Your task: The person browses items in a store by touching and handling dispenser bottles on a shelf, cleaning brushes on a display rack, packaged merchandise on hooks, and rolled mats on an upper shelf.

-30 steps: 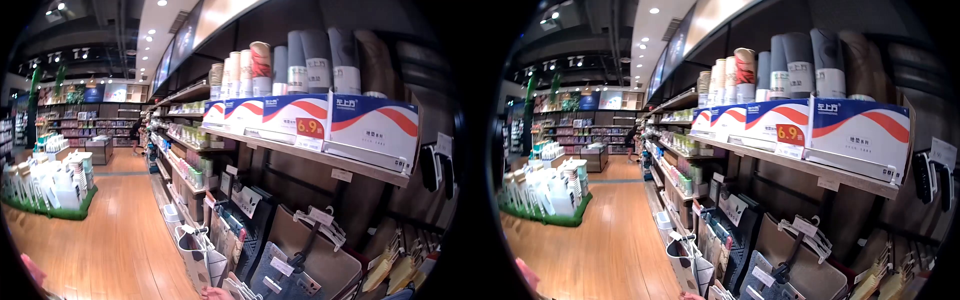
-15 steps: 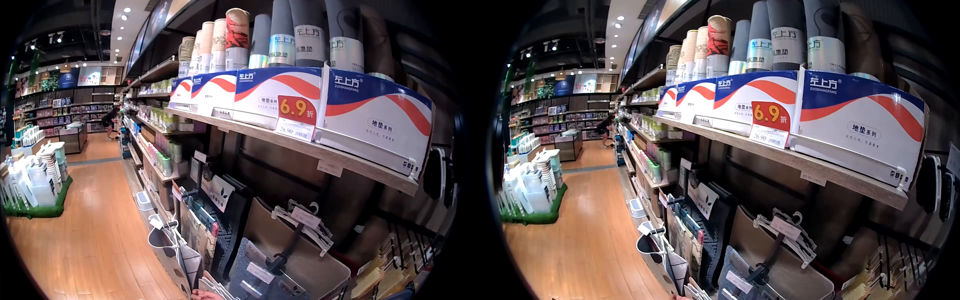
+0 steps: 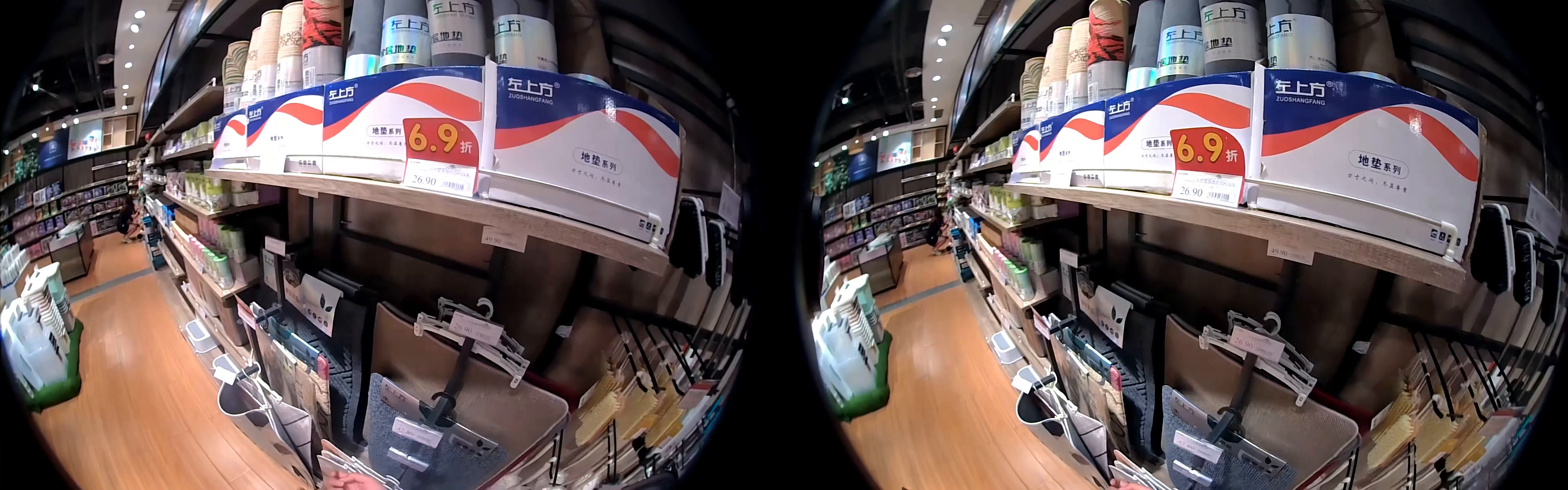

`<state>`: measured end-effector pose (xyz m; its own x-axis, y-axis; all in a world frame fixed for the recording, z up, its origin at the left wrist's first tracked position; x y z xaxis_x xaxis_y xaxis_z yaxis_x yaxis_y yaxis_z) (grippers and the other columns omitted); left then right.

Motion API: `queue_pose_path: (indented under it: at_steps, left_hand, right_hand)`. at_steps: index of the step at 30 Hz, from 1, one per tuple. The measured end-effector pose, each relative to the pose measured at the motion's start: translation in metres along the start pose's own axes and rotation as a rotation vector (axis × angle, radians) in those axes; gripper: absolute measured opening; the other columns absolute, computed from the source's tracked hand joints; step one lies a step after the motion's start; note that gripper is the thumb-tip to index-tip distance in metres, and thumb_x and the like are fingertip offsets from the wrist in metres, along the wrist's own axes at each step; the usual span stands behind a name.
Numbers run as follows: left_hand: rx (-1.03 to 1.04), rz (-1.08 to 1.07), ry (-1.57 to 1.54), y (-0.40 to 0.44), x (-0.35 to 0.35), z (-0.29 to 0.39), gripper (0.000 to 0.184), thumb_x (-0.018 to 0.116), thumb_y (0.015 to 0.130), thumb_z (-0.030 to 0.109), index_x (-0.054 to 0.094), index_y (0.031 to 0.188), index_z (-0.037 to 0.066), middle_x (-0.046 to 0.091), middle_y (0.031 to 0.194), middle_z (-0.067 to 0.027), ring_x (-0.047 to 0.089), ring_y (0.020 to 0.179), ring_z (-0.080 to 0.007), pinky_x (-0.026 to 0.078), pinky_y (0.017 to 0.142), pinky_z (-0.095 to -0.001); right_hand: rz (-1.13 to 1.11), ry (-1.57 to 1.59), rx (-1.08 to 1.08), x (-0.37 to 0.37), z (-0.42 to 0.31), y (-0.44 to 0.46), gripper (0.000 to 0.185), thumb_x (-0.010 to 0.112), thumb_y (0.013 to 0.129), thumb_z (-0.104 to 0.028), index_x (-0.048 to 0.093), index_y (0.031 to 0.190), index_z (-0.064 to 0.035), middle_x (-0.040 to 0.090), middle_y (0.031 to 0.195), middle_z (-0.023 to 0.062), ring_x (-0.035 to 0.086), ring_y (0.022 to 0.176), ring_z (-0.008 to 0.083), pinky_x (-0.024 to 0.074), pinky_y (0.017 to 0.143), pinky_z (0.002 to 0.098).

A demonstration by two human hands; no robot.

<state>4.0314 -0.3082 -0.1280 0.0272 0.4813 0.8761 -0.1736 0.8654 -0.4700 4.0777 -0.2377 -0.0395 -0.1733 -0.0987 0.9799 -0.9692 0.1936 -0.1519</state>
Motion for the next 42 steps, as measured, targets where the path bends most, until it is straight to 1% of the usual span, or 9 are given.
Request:
queue_pose_path:
  at_steps: [5, 10, 14, 20, 24, 27, 32, 36, 42]
  left_hand:
    - [0.062, -0.198, -0.003, -0.018, 0.104, 0.071, 0.007, 0.051, 0.086, 0.015, 0.051, 0.087, 0.009, 0.038, 0.067, 0.0002, 0.034, 0.060, -0.0136, 0.033, 0.059, -0.0274]
    - [0.151, -0.694, 0.235, -0.095, 0.232, 0.160, 0.029, 0.040, 0.090, 0.027, 0.054, 0.089, 0.002, 0.051, 0.064, -0.0037, 0.045, 0.060, -0.0150, 0.039, 0.056, -0.0315]
    - [0.359, -0.869, 1.176, -0.157, 0.295, 0.248, 0.027, 0.044, 0.090, 0.025, 0.055, 0.098, 0.002, 0.055, 0.070, -0.0048, 0.052, 0.065, -0.0164, 0.044, 0.064, -0.0321]
    - [0.222, -0.539, 2.320, -0.226, 0.359, 0.358, 0.031, 0.039, 0.099, 0.015, 0.047, 0.125, 0.000, 0.064, 0.098, -0.0106, 0.061, 0.096, -0.0146, 0.048, 0.083, -0.0299]
    - [-0.059, -0.322, 2.595, -0.262, 0.386, 0.408, 0.041, 0.040, 0.100, 0.021, 0.039, 0.136, 0.003, 0.064, 0.113, -0.0112, 0.060, 0.107, -0.0185, 0.047, 0.092, -0.0307]
    - [0.192, -0.264, 2.684, -0.279, 0.447, 0.427, 0.042, 0.040, 0.099, 0.021, 0.040, 0.135, -0.002, 0.066, 0.111, -0.0138, 0.062, 0.107, -0.0217, 0.048, 0.090, -0.0317]
    - [0.559, -0.914, 2.346, -0.290, 0.538, 0.402, 0.042, 0.051, 0.096, 0.024, 0.047, 0.128, -0.003, 0.068, 0.097, -0.0180, 0.067, 0.094, -0.0265, 0.056, 0.081, -0.0359]
    - [0.954, -1.543, 1.653, -0.306, 0.606, 0.380, 0.034, 0.056, 0.092, 0.026, 0.053, 0.116, 0.001, 0.064, 0.078, -0.0057, 0.065, 0.076, -0.0156, 0.055, 0.077, -0.0321]
    - [0.906, -1.515, 1.228, -0.211, 0.667, 0.361, 0.034, 0.049, 0.088, 0.020, 0.052, 0.117, 0.003, 0.059, 0.099, -0.0055, 0.059, 0.096, -0.0145, 0.050, 0.086, -0.0338]
  right_hand:
    - [-0.035, -0.018, -0.068, 0.030, -0.017, 0.012, 0.011, 0.055, 0.081, -0.008, 0.053, 0.091, -0.0063, 0.050, 0.076, 0.0051, 0.047, 0.068, 0.0166, 0.0411, 0.064, 0.0310]
    - [-0.371, -0.716, -0.350, 0.135, -0.089, -0.001, 0.020, 0.054, 0.086, -0.007, 0.050, 0.103, 0.0017, 0.057, 0.087, 0.0097, 0.058, 0.081, 0.0159, 0.0478, 0.075, 0.0285]
    - [-0.403, -1.304, -0.861, 0.290, -0.120, -0.056, 0.018, 0.060, 0.084, -0.018, 0.055, 0.088, -0.0009, 0.058, 0.075, 0.0082, 0.056, 0.063, 0.0122, 0.0486, 0.064, 0.0253]
    - [-0.449, -1.609, -1.293, 0.474, -0.104, -0.071, 0.015, 0.054, 0.082, -0.016, 0.053, 0.085, -0.0019, 0.051, 0.068, 0.0034, 0.051, 0.062, 0.0100, 0.0461, 0.066, 0.0252]
    - [-0.330, -1.880, -1.463, 0.555, -0.063, -0.057, 0.012, 0.047, 0.085, -0.012, 0.053, 0.090, -0.0021, 0.047, 0.069, 0.0004, 0.049, 0.064, 0.0076, 0.0450, 0.068, 0.0231]
    - [-0.269, -2.135, -1.579, 0.601, -0.018, -0.045, 0.016, 0.043, 0.083, -0.008, 0.058, 0.085, -0.0005, 0.053, 0.072, 0.0032, 0.052, 0.068, 0.0087, 0.0426, 0.065, 0.0220]
    - [-0.138, -2.485, -1.805, 0.646, 0.024, -0.017, 0.016, 0.047, 0.082, -0.007, 0.060, 0.084, 0.0012, 0.056, 0.071, 0.0034, 0.053, 0.067, 0.0080, 0.0409, 0.058, 0.0225]
    - [0.243, -2.778, -1.976, 0.667, 0.038, -0.001, 0.015, 0.049, 0.082, -0.008, 0.060, 0.084, 0.0012, 0.059, 0.068, 0.0091, 0.057, 0.064, 0.0115, 0.0434, 0.056, 0.0247]
    - [0.524, -2.826, -2.257, 0.687, -0.023, 0.024, 0.015, 0.049, 0.081, -0.010, 0.058, 0.087, -0.0005, 0.060, 0.081, 0.0108, 0.059, 0.066, 0.0171, 0.0488, 0.060, 0.0301]
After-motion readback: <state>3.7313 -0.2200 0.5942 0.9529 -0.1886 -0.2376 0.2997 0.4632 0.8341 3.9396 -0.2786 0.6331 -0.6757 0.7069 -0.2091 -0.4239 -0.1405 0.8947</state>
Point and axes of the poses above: each hand's wrist, its own y-axis towards the middle knuckle, its own x-axis out of the palm, z = x × y, the point moved 10 cm from there along y, towards the middle knuckle
